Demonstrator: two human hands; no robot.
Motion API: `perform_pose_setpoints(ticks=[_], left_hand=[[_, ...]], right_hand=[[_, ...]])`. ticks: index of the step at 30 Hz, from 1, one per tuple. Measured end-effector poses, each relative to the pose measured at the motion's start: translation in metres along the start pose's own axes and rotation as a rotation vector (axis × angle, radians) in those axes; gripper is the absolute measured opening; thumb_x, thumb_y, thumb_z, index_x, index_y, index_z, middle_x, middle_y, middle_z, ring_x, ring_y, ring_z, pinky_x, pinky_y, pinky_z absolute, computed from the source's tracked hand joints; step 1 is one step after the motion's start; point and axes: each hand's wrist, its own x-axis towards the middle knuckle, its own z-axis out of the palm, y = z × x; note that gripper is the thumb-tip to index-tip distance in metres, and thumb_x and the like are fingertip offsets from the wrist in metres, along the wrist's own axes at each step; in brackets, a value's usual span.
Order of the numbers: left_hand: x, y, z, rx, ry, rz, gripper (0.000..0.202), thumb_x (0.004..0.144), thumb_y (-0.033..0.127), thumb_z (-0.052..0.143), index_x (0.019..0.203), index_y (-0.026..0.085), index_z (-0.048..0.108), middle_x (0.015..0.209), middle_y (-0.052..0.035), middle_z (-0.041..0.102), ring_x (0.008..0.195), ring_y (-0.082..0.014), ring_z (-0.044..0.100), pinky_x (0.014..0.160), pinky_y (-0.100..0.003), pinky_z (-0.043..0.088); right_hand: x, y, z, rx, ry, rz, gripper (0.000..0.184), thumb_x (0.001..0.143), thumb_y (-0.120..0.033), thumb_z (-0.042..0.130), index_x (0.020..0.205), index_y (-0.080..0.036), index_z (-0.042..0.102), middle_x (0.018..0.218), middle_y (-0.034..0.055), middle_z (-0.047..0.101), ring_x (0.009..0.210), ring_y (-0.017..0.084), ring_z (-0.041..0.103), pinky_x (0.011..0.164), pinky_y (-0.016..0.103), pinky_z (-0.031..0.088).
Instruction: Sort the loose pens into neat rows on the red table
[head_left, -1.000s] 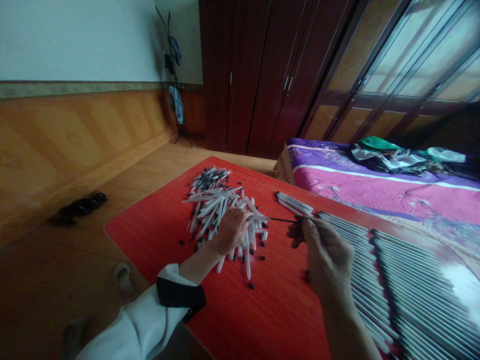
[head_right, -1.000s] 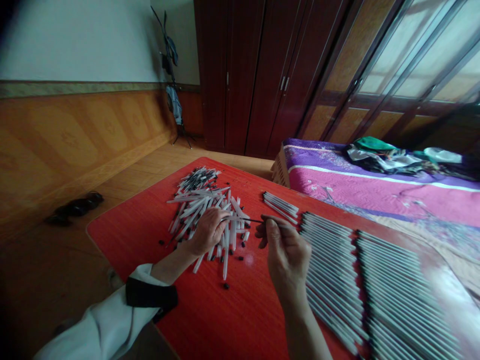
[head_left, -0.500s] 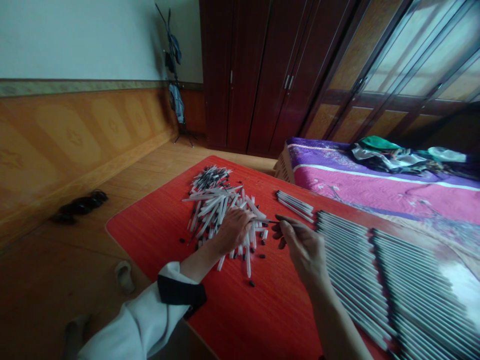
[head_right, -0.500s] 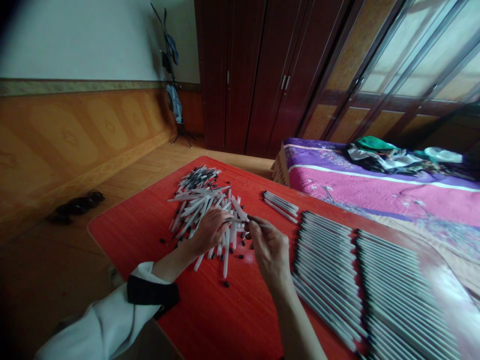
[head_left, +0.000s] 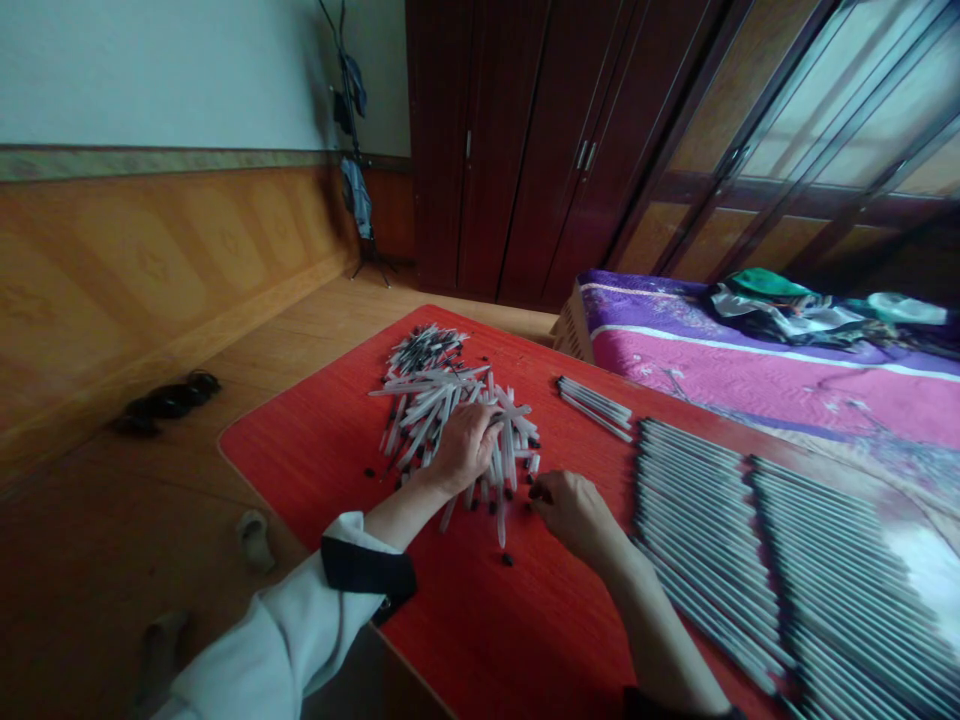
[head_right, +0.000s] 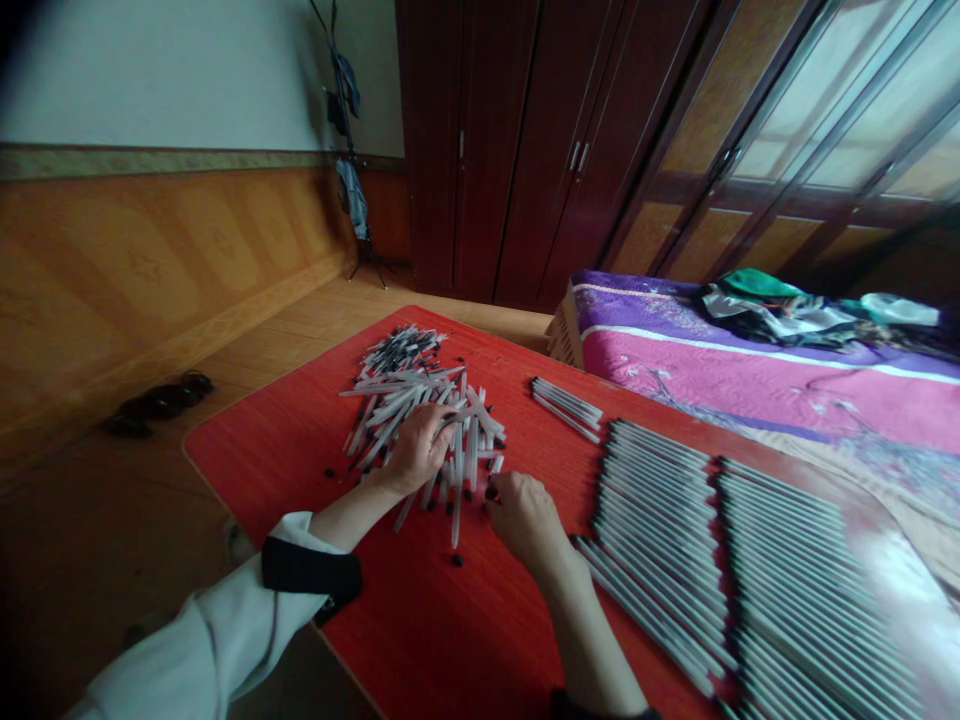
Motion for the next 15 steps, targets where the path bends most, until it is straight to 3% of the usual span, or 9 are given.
perform_pose_setpoints(ticks=[3, 7, 11, 15], left_hand=[[-0.001, -0.002, 0.001, 0.006, -0.007, 0.013, 0.014, 0.087, 0.019, 0.043, 0.096, 0.016, 0.052, 0.087, -0.0075, 0.062, 0.082, -0.0188, 0.057, 0.078, -0.034, 0.044], [-0.001, -0.002, 0.002, -0.025, -0.029, 0.005, 0.014, 0.086, 0.018, 0.044, 0.096, 0.016, 0.053, 0.088, -0.0077, 0.062, 0.085, -0.0198, 0.057, 0.079, -0.034, 0.044], [0.001, 0.007, -0.004, -0.230, -0.125, -0.106, 0.015, 0.085, 0.018, 0.045, 0.099, 0.016, 0.052, 0.090, -0.0070, 0.062, 0.085, -0.0185, 0.059, 0.076, -0.030, 0.046], [0.002, 0.023, -0.010, -0.482, -0.243, -0.192, 0.015, 0.085, 0.020, 0.048, 0.099, 0.017, 0.052, 0.087, -0.0047, 0.063, 0.081, -0.0152, 0.060, 0.073, -0.026, 0.047]], right_hand=[[-0.002, -0.003, 0.002, -0.098, -0.072, 0.015, 0.018, 0.071, -0.016, 0.051, 0.081, -0.017, 0.067, 0.080, 0.0105, 0.069, 0.080, 0.022, 0.064, 0.062, 0.025, 0.037], [0.001, -0.001, 0.001, -0.039, -0.039, 0.028, 0.016, 0.070, -0.015, 0.051, 0.073, -0.016, 0.066, 0.074, 0.0093, 0.068, 0.075, 0.021, 0.063, 0.059, 0.024, 0.037], [0.007, 0.000, -0.003, 0.469, 0.033, 0.021, 0.019, 0.073, -0.023, 0.050, 0.072, -0.014, 0.067, 0.063, 0.0049, 0.065, 0.061, 0.016, 0.060, 0.052, 0.022, 0.039], [0.011, -0.002, -0.008, 0.991, 0.025, 0.075, 0.025, 0.070, -0.034, 0.054, 0.073, -0.012, 0.065, 0.056, 0.0026, 0.061, 0.045, 0.013, 0.052, 0.039, 0.022, 0.039]])
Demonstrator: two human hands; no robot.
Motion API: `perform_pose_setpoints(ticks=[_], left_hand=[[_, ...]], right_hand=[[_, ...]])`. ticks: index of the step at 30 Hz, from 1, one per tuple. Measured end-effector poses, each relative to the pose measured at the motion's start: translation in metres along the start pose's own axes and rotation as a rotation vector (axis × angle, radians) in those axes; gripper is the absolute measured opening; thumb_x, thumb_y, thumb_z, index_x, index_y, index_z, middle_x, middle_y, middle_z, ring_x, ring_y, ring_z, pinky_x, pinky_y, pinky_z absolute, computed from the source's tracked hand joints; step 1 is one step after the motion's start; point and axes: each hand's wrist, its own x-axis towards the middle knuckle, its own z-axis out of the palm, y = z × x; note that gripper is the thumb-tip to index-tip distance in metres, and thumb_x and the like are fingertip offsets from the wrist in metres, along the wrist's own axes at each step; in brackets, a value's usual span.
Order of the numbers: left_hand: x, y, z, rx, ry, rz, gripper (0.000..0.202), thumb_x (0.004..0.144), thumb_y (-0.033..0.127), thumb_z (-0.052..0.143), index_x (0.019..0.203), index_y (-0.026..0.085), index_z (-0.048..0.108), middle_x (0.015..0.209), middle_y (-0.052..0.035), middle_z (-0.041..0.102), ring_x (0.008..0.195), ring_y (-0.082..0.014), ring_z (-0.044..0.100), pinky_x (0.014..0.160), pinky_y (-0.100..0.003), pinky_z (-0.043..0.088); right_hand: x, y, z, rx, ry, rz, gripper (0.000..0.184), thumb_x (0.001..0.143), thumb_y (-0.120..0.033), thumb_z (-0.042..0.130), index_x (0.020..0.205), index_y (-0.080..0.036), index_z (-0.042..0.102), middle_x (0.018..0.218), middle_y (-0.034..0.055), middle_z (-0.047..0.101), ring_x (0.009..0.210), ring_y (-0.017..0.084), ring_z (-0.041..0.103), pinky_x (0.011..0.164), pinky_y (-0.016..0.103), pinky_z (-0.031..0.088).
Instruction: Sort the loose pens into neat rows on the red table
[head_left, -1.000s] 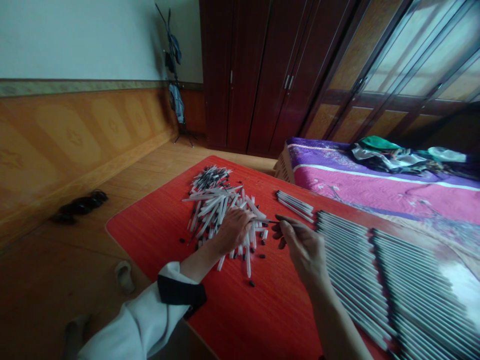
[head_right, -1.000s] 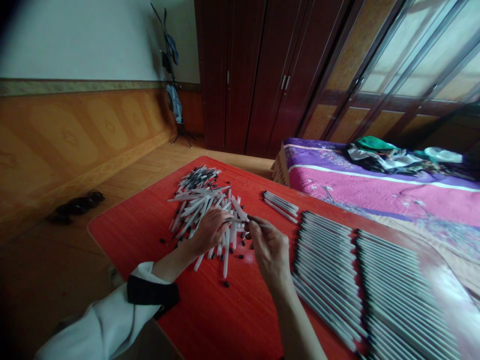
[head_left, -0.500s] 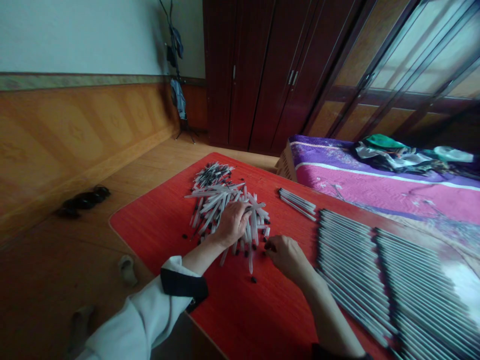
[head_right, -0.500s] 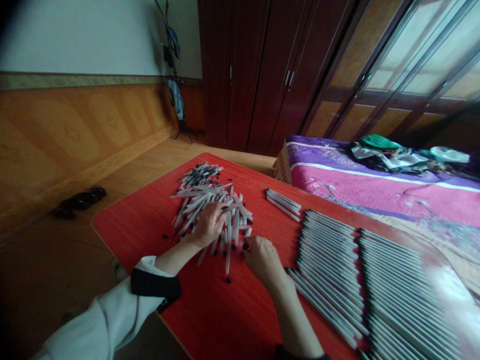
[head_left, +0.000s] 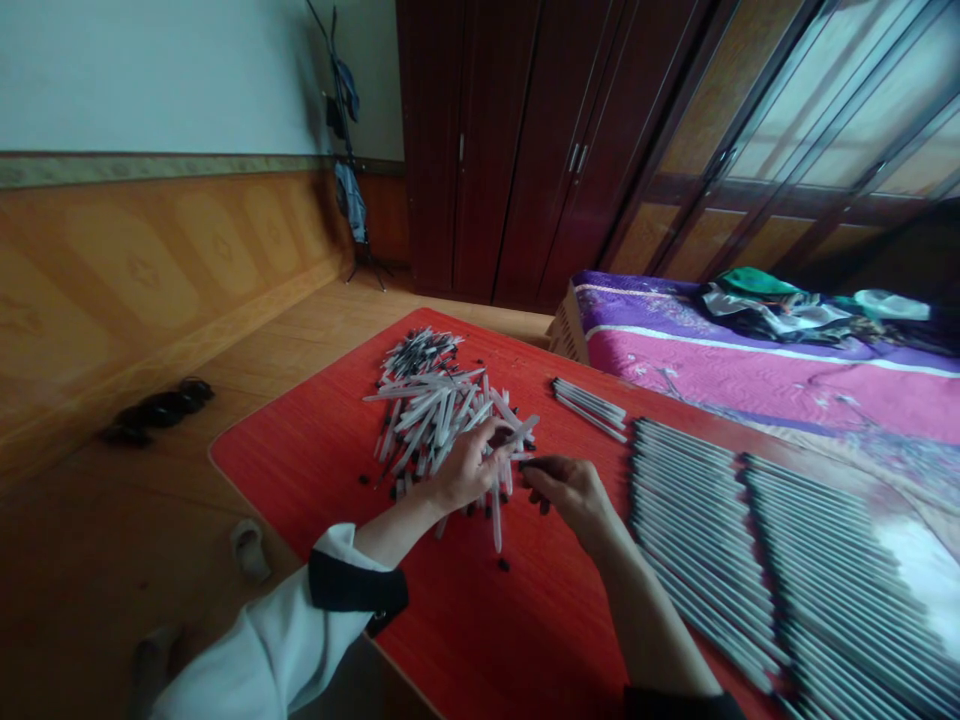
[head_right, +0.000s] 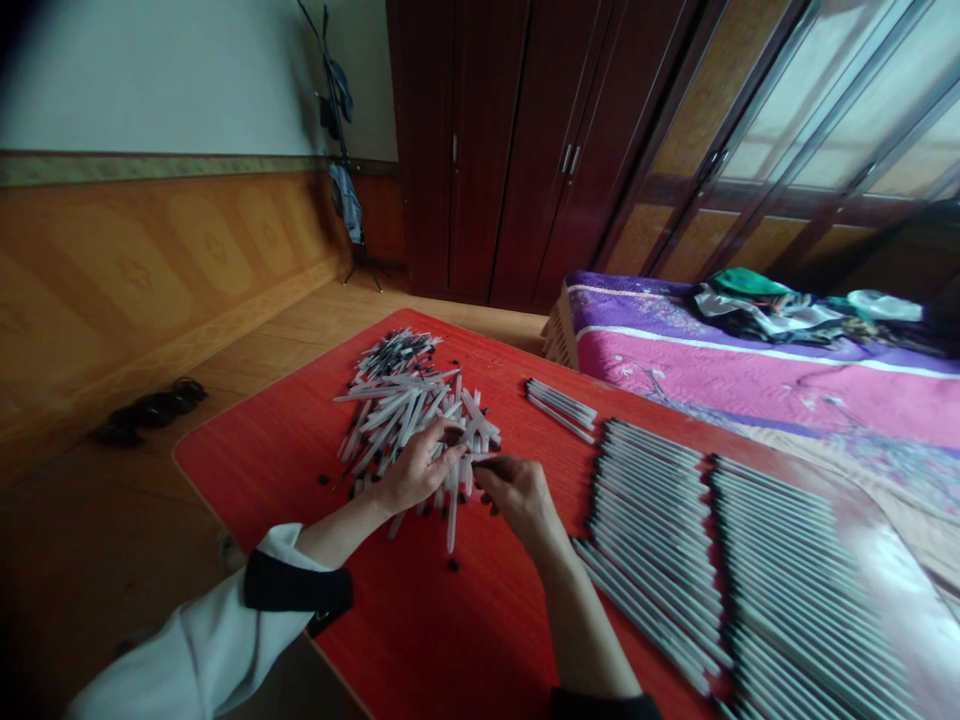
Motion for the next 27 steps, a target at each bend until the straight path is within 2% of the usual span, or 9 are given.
perform_pose_setpoints(ticks=[4, 10, 13, 16, 20, 27], left_hand=[[-0.004, 0.008, 0.005, -0.115, -0.097, -0.060, 0.015, 0.085, 0.022, 0.048, 0.098, 0.017, 0.052, 0.081, -0.0028, 0.063, 0.075, -0.0143, 0.061, 0.072, -0.026, 0.047], [-0.003, 0.006, 0.008, -0.110, -0.034, -0.034, 0.014, 0.082, 0.021, 0.052, 0.095, 0.017, 0.055, 0.082, -0.0032, 0.064, 0.077, -0.0145, 0.061, 0.073, -0.026, 0.047], [-0.003, 0.003, 0.008, -0.073, -0.021, -0.030, 0.015, 0.083, 0.022, 0.052, 0.096, 0.017, 0.056, 0.084, -0.0036, 0.064, 0.079, -0.0144, 0.060, 0.074, -0.026, 0.047], [-0.003, 0.000, 0.007, -0.014, -0.008, -0.040, 0.018, 0.085, 0.027, 0.050, 0.098, 0.017, 0.056, 0.089, -0.0042, 0.064, 0.083, -0.0147, 0.060, 0.075, -0.026, 0.046], [-0.001, -0.001, 0.004, 0.075, -0.001, -0.045, 0.019, 0.086, 0.028, 0.047, 0.099, 0.018, 0.057, 0.090, -0.0038, 0.064, 0.085, -0.0144, 0.059, 0.076, -0.026, 0.045], [-0.001, -0.006, 0.006, 0.182, -0.006, 0.019, 0.016, 0.085, 0.021, 0.046, 0.097, 0.018, 0.057, 0.089, -0.0035, 0.063, 0.085, -0.0147, 0.059, 0.077, -0.027, 0.046]], right_hand=[[-0.001, -0.001, 0.002, 0.188, 0.008, 0.047, 0.023, 0.065, -0.033, 0.061, 0.064, -0.011, 0.063, 0.051, 0.0025, 0.059, 0.040, 0.010, 0.049, 0.036, 0.021, 0.038], [0.000, 0.004, 0.006, 0.457, 0.090, 0.102, 0.023, 0.062, -0.033, 0.066, 0.063, -0.010, 0.063, 0.052, 0.0037, 0.061, 0.042, 0.010, 0.052, 0.037, 0.019, 0.038], [0.000, -0.001, 0.005, 0.480, 0.196, 0.043, 0.022, 0.061, -0.032, 0.066, 0.065, -0.011, 0.064, 0.053, 0.0037, 0.062, 0.043, 0.011, 0.053, 0.037, 0.020, 0.039], [-0.005, -0.013, -0.002, 0.379, 0.346, -0.080, 0.021, 0.064, -0.032, 0.065, 0.070, -0.011, 0.065, 0.058, 0.0041, 0.064, 0.046, 0.011, 0.055, 0.041, 0.022, 0.042], [-0.015, -0.028, -0.014, 0.102, 0.490, -0.206, 0.022, 0.068, -0.032, 0.062, 0.079, -0.013, 0.067, 0.062, 0.0042, 0.066, 0.054, 0.014, 0.059, 0.048, 0.025, 0.046], [-0.020, -0.034, -0.014, -0.302, 0.554, -0.399, 0.016, 0.074, -0.026, 0.055, 0.078, -0.016, 0.067, 0.066, 0.0027, 0.067, 0.056, 0.013, 0.060, 0.055, 0.025, 0.048]])
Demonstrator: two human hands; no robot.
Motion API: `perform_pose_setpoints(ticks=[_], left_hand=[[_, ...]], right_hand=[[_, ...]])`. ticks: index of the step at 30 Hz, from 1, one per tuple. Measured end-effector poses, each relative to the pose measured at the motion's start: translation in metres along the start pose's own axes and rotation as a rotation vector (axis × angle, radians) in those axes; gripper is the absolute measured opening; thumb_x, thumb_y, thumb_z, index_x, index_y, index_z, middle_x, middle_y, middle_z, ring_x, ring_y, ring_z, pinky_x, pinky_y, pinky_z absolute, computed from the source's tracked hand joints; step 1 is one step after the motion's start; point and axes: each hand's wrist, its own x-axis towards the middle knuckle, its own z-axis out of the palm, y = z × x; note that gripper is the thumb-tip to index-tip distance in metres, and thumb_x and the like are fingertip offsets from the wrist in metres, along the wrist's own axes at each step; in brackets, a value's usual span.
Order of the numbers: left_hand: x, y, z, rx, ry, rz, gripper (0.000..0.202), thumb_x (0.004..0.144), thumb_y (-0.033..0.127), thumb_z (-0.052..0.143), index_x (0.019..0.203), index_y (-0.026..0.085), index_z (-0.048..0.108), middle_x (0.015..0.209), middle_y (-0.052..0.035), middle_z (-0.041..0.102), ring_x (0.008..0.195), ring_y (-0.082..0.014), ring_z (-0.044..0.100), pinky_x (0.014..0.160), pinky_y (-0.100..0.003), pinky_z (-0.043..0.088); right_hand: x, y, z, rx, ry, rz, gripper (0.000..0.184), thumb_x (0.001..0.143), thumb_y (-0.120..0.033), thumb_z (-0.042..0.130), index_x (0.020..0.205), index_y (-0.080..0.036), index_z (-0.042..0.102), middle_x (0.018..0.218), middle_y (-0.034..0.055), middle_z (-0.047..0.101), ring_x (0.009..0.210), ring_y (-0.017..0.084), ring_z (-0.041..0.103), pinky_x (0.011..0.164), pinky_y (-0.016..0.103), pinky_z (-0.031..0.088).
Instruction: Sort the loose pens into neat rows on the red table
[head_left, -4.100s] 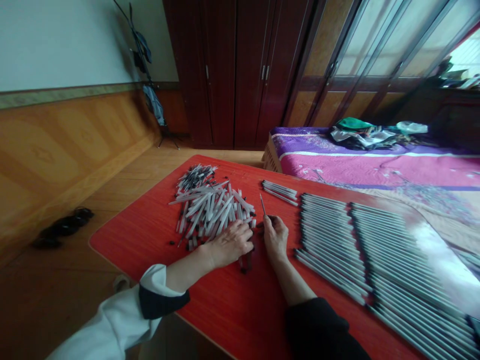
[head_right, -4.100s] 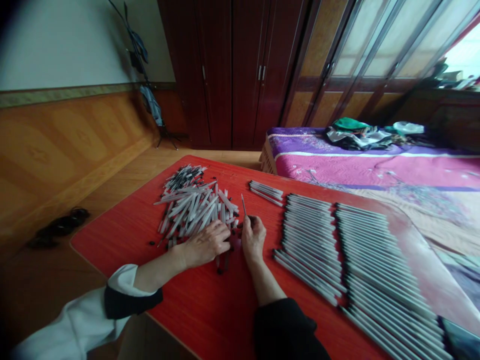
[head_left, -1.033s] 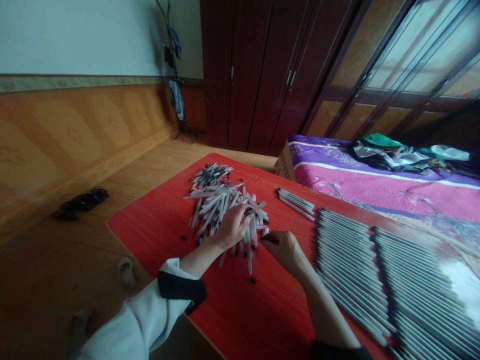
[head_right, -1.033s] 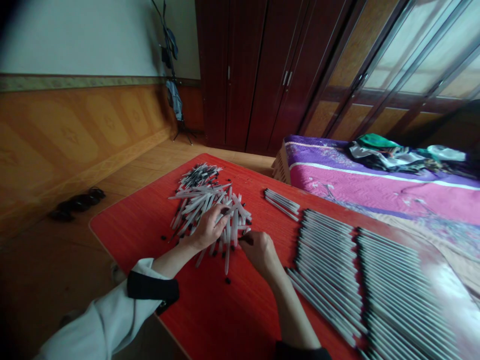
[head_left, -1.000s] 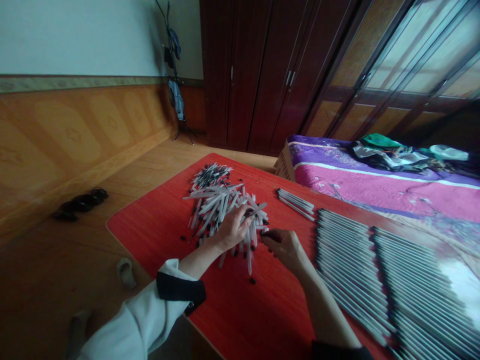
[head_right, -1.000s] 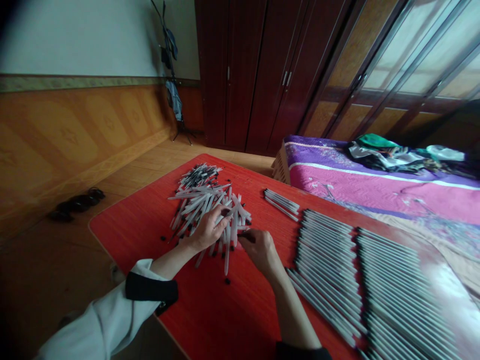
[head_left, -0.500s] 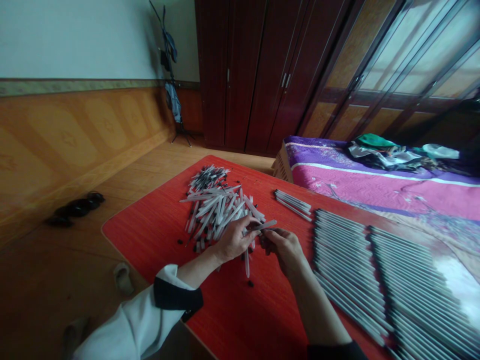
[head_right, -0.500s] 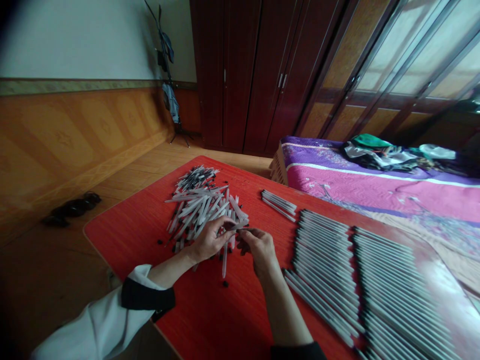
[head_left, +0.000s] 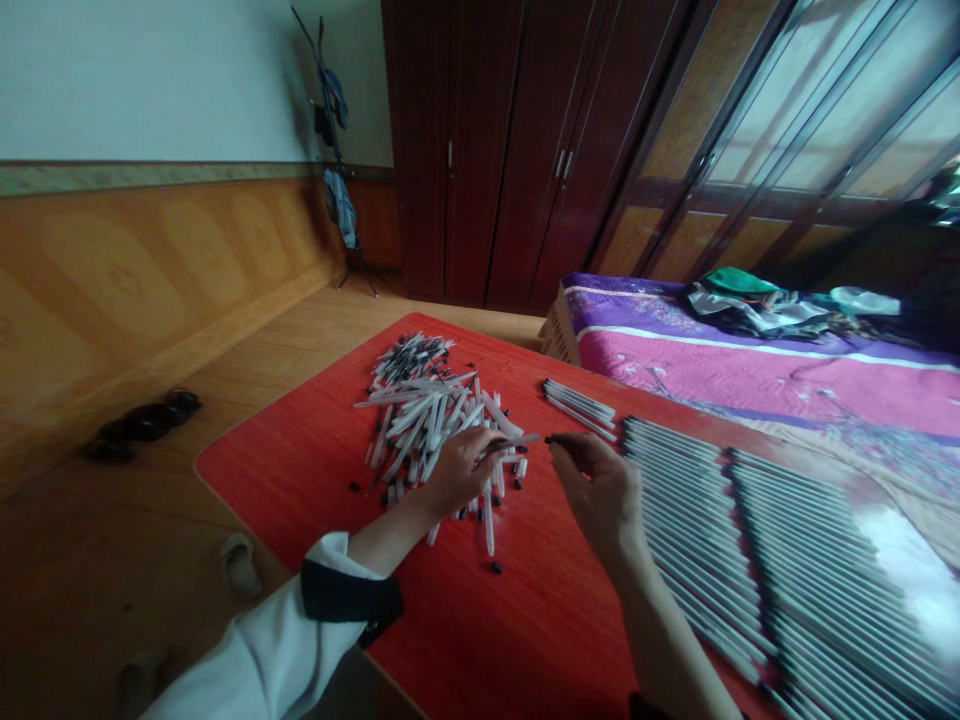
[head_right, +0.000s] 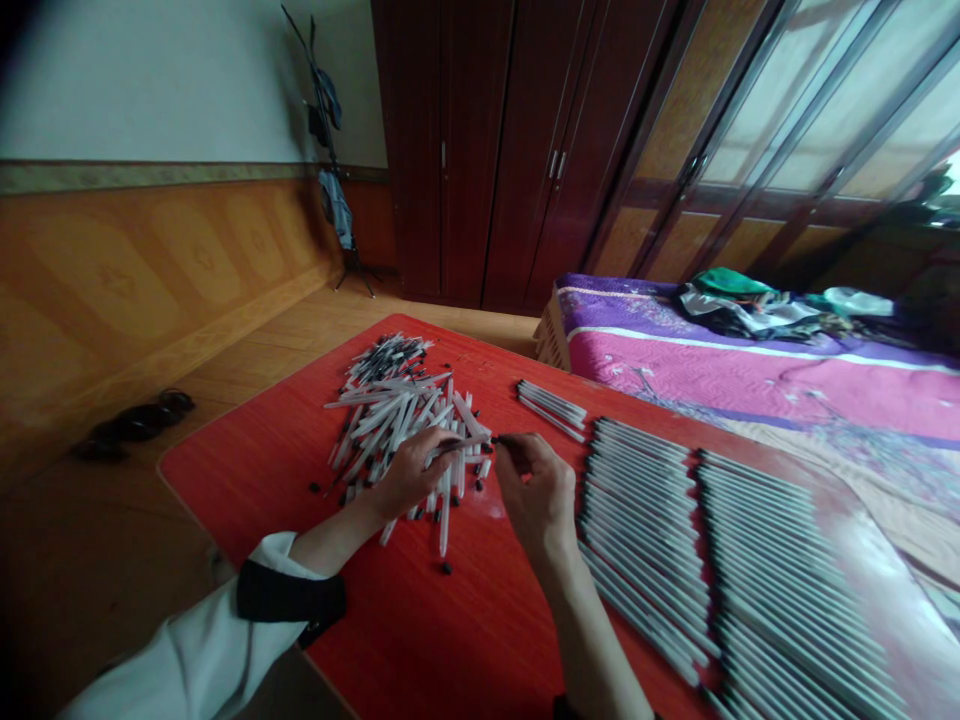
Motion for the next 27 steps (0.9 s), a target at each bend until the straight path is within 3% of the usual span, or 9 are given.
perform_pose_setpoints(ticks=[17, 27], left_hand=[[0.0027, -0.0002, 0.0005, 0.046, 0.034, 0.138, 0.018, 0.088, 0.025, 0.043, 0.093, 0.018, 0.059, 0.089, -0.0052, 0.065, 0.086, -0.0160, 0.059, 0.080, -0.031, 0.047], [0.0027, 0.0006, -0.0009, 0.044, 0.040, 0.153, 0.019, 0.088, 0.024, 0.043, 0.094, 0.017, 0.060, 0.091, -0.0060, 0.066, 0.087, -0.0164, 0.060, 0.081, -0.032, 0.047]], right_hand=[[0.0006, 0.0079, -0.0002, -0.238, -0.137, -0.115, 0.019, 0.078, -0.025, 0.049, 0.078, -0.017, 0.066, 0.070, 0.0048, 0.065, 0.058, 0.014, 0.058, 0.057, 0.025, 0.043], [0.0034, 0.0052, -0.0041, -0.251, -0.193, -0.039, 0.021, 0.078, -0.028, 0.048, 0.080, -0.017, 0.066, 0.072, 0.0055, 0.068, 0.061, 0.016, 0.060, 0.057, 0.025, 0.042]])
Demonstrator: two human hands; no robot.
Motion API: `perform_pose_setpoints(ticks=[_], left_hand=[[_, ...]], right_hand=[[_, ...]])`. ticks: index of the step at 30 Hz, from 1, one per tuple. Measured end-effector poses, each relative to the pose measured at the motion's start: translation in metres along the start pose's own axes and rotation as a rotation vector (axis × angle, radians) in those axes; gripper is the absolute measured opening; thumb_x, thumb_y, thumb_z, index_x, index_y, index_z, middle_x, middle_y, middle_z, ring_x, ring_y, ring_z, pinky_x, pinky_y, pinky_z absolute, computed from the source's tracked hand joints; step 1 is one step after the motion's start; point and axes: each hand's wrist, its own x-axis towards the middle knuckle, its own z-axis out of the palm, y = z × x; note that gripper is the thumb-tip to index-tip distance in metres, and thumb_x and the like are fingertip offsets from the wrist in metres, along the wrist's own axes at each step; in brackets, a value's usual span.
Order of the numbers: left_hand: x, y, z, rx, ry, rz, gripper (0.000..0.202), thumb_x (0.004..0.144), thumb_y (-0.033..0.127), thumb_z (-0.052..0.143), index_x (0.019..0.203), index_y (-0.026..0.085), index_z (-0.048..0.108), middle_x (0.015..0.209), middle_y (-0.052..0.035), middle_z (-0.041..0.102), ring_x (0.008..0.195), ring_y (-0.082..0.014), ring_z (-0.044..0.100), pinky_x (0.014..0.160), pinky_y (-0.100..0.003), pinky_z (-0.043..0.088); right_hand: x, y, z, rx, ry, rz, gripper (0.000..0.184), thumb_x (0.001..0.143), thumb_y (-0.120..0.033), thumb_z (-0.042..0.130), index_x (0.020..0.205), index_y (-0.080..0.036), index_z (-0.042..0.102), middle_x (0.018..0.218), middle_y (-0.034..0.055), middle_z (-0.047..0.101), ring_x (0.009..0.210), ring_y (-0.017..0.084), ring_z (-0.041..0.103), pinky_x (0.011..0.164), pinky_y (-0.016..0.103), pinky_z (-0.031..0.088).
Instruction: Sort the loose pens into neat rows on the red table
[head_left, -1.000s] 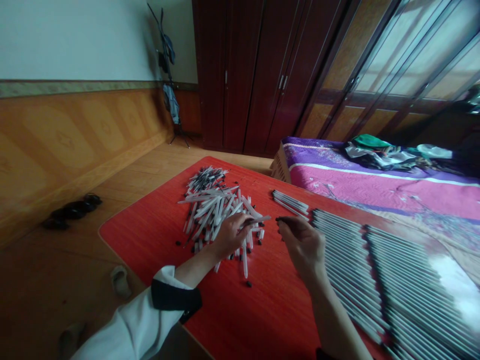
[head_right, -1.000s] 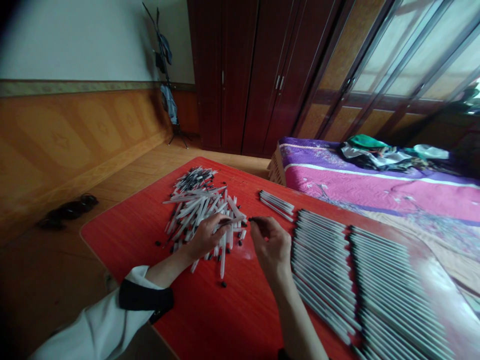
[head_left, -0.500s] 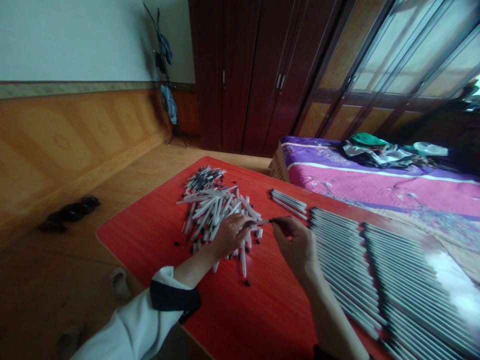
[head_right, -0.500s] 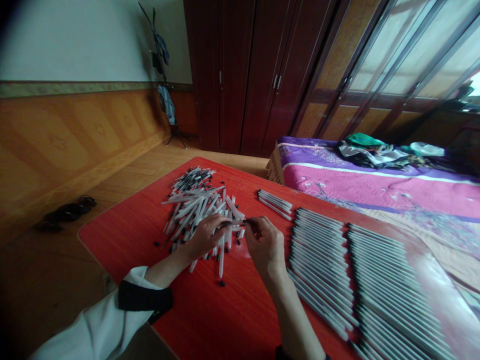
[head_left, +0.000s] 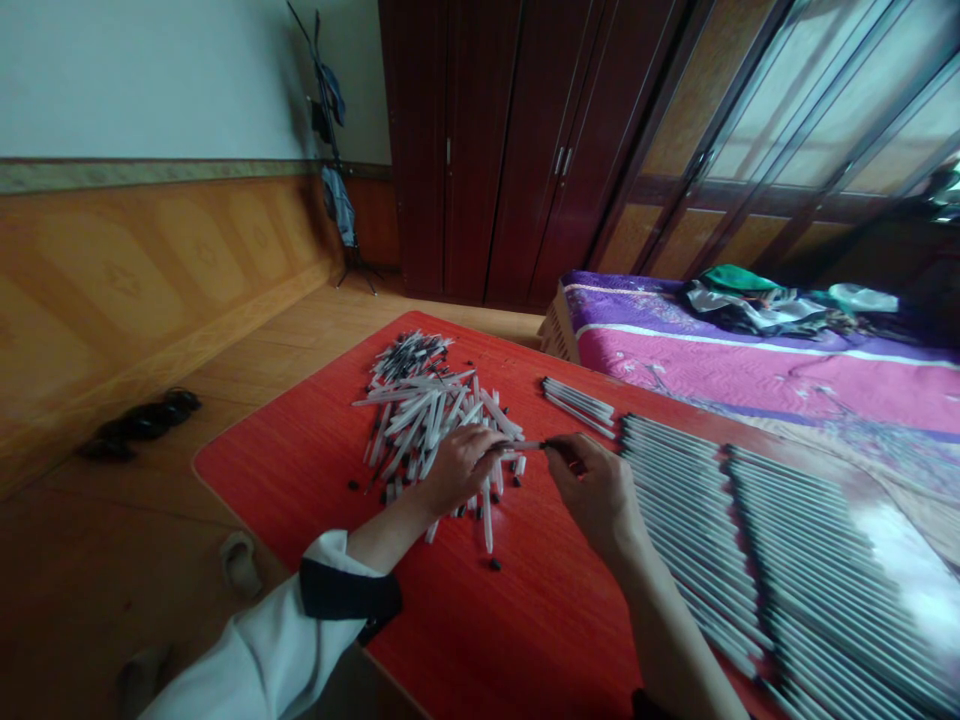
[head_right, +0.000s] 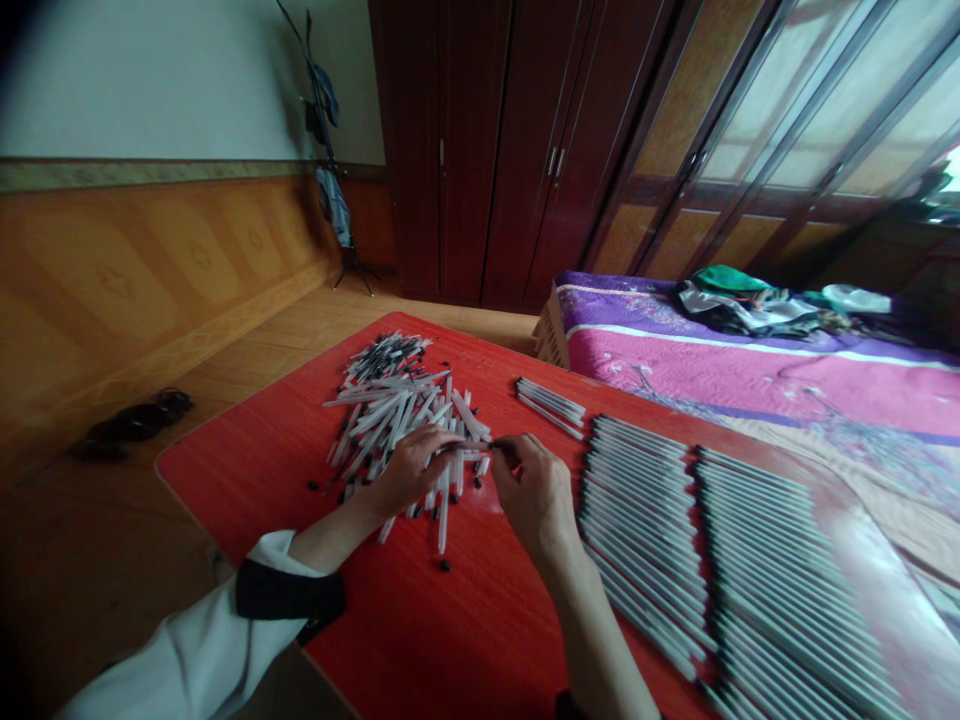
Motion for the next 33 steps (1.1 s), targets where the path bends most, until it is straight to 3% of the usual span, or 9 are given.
perform_pose_setpoints(ticks=[9, 16, 23, 27, 30, 33], left_hand=[[-0.001, -0.002, -0.002, 0.010, -0.005, 0.042, 0.022, 0.089, 0.025, 0.042, 0.099, 0.018, 0.060, 0.093, -0.0063, 0.065, 0.089, -0.0160, 0.060, 0.082, -0.032, 0.047], [-0.001, -0.003, -0.002, 0.017, -0.016, 0.039, 0.023, 0.089, 0.025, 0.041, 0.100, 0.017, 0.060, 0.094, -0.0068, 0.065, 0.090, -0.0163, 0.059, 0.083, -0.033, 0.047], [-0.004, -0.002, 0.001, -0.015, -0.049, 0.031, 0.024, 0.090, 0.026, 0.039, 0.101, 0.018, 0.059, 0.095, -0.0064, 0.065, 0.091, -0.0156, 0.059, 0.082, -0.031, 0.047], [-0.005, -0.003, 0.001, -0.009, -0.068, 0.039, 0.024, 0.091, 0.028, 0.039, 0.102, 0.018, 0.059, 0.094, -0.0060, 0.065, 0.091, -0.0156, 0.059, 0.083, -0.031, 0.046], [-0.005, -0.004, 0.001, -0.026, -0.068, 0.019, 0.024, 0.091, 0.027, 0.040, 0.102, 0.019, 0.058, 0.094, -0.0061, 0.064, 0.090, -0.0159, 0.059, 0.083, -0.031, 0.046], [-0.004, -0.003, 0.000, -0.047, -0.059, -0.014, 0.023, 0.091, 0.026, 0.039, 0.103, 0.019, 0.058, 0.096, -0.0062, 0.063, 0.091, -0.0160, 0.058, 0.083, -0.031, 0.046]], right_hand=[[-0.001, -0.001, -0.003, -0.008, -0.070, 0.094, 0.033, 0.083, -0.040, 0.042, 0.075, -0.016, 0.064, 0.059, 0.0044, 0.064, 0.051, 0.014, 0.055, 0.046, 0.023, 0.032], [0.000, -0.001, -0.001, -0.019, -0.032, 0.103, 0.031, 0.081, -0.039, 0.044, 0.078, -0.017, 0.065, 0.063, 0.0046, 0.065, 0.054, 0.015, 0.056, 0.051, 0.023, 0.036], [-0.002, -0.002, 0.001, -0.138, 0.006, 0.094, 0.041, 0.083, -0.045, 0.040, 0.060, -0.017, 0.060, 0.047, 0.0030, 0.056, 0.041, 0.012, 0.045, 0.042, 0.024, 0.024], [-0.002, 0.002, 0.002, -0.077, -0.012, 0.104, 0.045, 0.085, -0.044, 0.038, 0.053, -0.018, 0.054, 0.046, 0.0037, 0.055, 0.042, 0.012, 0.047, 0.043, 0.023, 0.026], [-0.002, 0.007, 0.003, 0.027, -0.027, 0.124, 0.044, 0.085, -0.047, 0.038, 0.059, -0.017, 0.058, 0.051, 0.0050, 0.058, 0.045, 0.013, 0.050, 0.044, 0.023, 0.030], [-0.001, 0.009, 0.003, 0.163, -0.040, 0.146, 0.038, 0.083, -0.046, 0.043, 0.078, -0.015, 0.064, 0.062, 0.0058, 0.064, 0.052, 0.014, 0.056, 0.046, 0.022, 0.037]])
